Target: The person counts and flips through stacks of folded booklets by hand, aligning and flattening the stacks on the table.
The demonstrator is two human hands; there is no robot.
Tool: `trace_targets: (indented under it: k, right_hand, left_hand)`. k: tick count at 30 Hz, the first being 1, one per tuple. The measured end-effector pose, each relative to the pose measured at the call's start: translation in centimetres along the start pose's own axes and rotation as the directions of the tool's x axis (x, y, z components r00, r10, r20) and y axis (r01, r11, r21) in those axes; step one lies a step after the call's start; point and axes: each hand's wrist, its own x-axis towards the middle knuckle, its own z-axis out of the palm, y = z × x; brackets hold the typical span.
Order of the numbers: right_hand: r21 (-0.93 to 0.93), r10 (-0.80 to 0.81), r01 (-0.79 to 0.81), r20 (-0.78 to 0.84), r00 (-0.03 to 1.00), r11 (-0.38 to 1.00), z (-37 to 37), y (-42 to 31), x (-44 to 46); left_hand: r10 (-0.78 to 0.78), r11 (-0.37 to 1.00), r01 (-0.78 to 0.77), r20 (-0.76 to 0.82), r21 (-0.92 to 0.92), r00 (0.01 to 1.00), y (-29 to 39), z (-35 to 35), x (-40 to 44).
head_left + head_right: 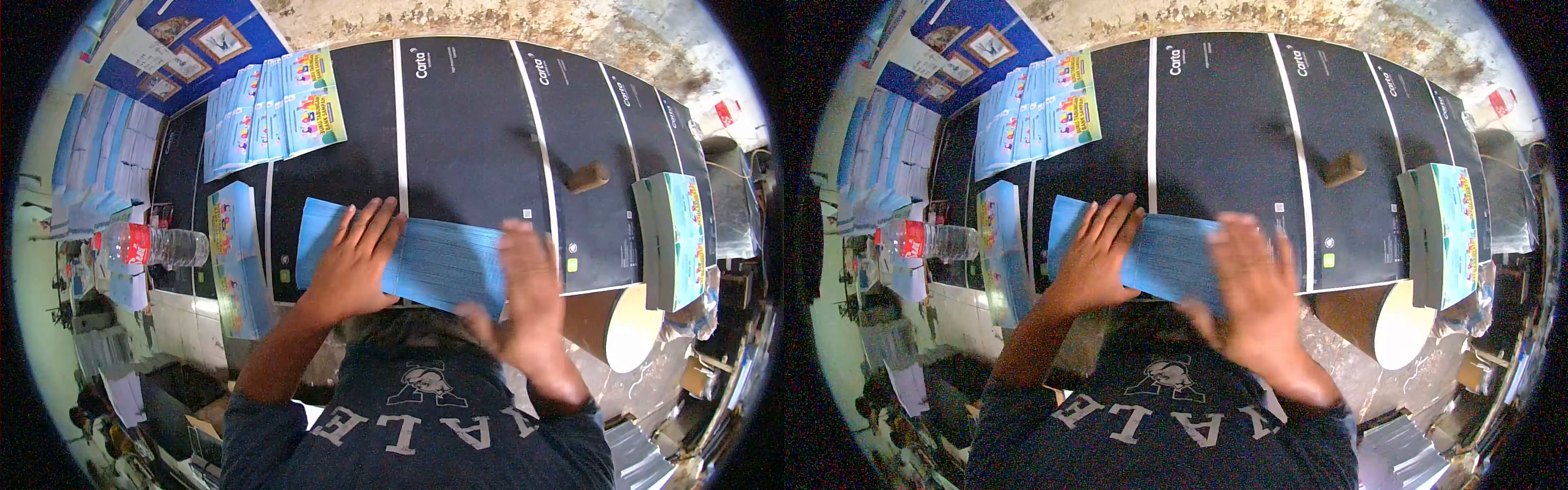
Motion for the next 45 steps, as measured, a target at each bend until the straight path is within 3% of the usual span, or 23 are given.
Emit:
trace_targets:
  k: [2, 6, 8, 10, 12, 13, 19, 23, 25, 29, 32, 33, 34, 39, 45]
  right_hand:
    - [-0.073, 0.023, 0.002, 0.342, 0.939, 0.997, 4.9, 0.3, 1.7]
    - [-0.183, -0.005, 0.085, 0.398, 0.917, 0.979, 4.4, 0.6, 2.8]
    - [-0.126, 0.119, -0.073, 0.407, 0.906, 0.989, 4.0, 1.0, 3.6]
    - [-0.157, 0.097, -0.038, 0.386, 0.917, 0.987, 4.2, 0.6, 3.7]
    - [-0.180, 0.165, -0.084, 0.503, 0.848, 0.980, 4.5, 0.2, 3.6]
    - [-0.146, 0.141, -0.090, 0.390, 0.910, 0.985, 5.0, 0.2, 3.2]
    - [-0.017, 0.091, -0.090, 0.345, 0.934, 0.996, 5.3, 1.5, 3.1]
    - [-0.041, 0.029, -0.020, 0.231, 0.973, 0.999, 4.1, 1.7, 2.1]
    - [-0.162, 0.160, -0.127, 0.210, 0.965, 0.979, 2.1, 3.1, 1.0]
    - [-0.065, 0.169, -0.158, 0.236, 0.957, 0.985, 2.5, 4.5, 0.0]
    - [-0.034, 0.090, -0.085, 0.221, 0.971, 0.996, 2.5, 5.1, 0.2]
    - [-0.027, 0.078, -0.074, 0.213, 0.974, 0.997, 2.4, 5.1, 0.5]
    - [-0.021, 0.086, -0.084, 0.213, 0.973, 0.996, 2.2, 4.9, 0.5]
    - [-0.008, 0.087, -0.087, 0.195, 0.977, 0.996, 2.5, 4.7, 0.1]
    - [-0.029, 0.180, -0.179, 0.291, 0.940, 0.983, 3.0, 1.3, -0.2]
  left_hand:
    - [0.016, 1.000, -0.015, -0.032, 0.011, 0.999, -0.1, 0.4, 0.0]
    - [0.037, 0.998, -0.034, -0.051, 0.043, 0.998, -0.4, 0.8, -0.2]
    - [0.048, 0.998, -0.043, -0.122, 0.045, 0.991, -0.7, 1.0, -0.1]
    - [0.044, 0.999, -0.046, -0.138, -0.011, 0.989, -0.8, 0.7, -0.2]
    - [0.069, 0.997, -0.077, -0.198, -0.032, 0.978, -1.4, 1.2, 0.1]
    - [0.094, 0.992, -0.111, -0.256, -0.053, 0.962, -1.5, 1.5, 0.1]
    - [0.187, 0.977, -0.208, -0.288, -0.046, 0.939, -2.5, 0.7, 1.3]
    - [0.205, 0.972, -0.229, -0.292, -0.050, 0.934, -3.1, 0.8, 1.6]
    - [0.181, 0.979, -0.201, -0.297, -0.038, 0.937, -3.2, 1.0, 1.5]
    - [0.178, 0.979, -0.196, -0.231, -0.060, 0.957, -3.4, 0.9, 1.9]
    - [0.171, 0.978, -0.191, -0.203, -0.085, 0.964, -3.9, -1.0, 1.3]
    - [0.084, 0.995, -0.089, -0.113, -0.038, 0.990, -4.8, -3.1, 0.3]
    - [0.040, 0.999, -0.036, -0.122, 0.034, 0.992, -6.8, -3.4, -0.7]
    - [-0.049, 0.998, 0.050, 0.037, -0.024, 0.998, -8.7, -3.5, -1.4]
    - [-0.026, 0.986, 0.037, -0.070, 0.160, 0.997, -7.5, -4.9, -2.4]
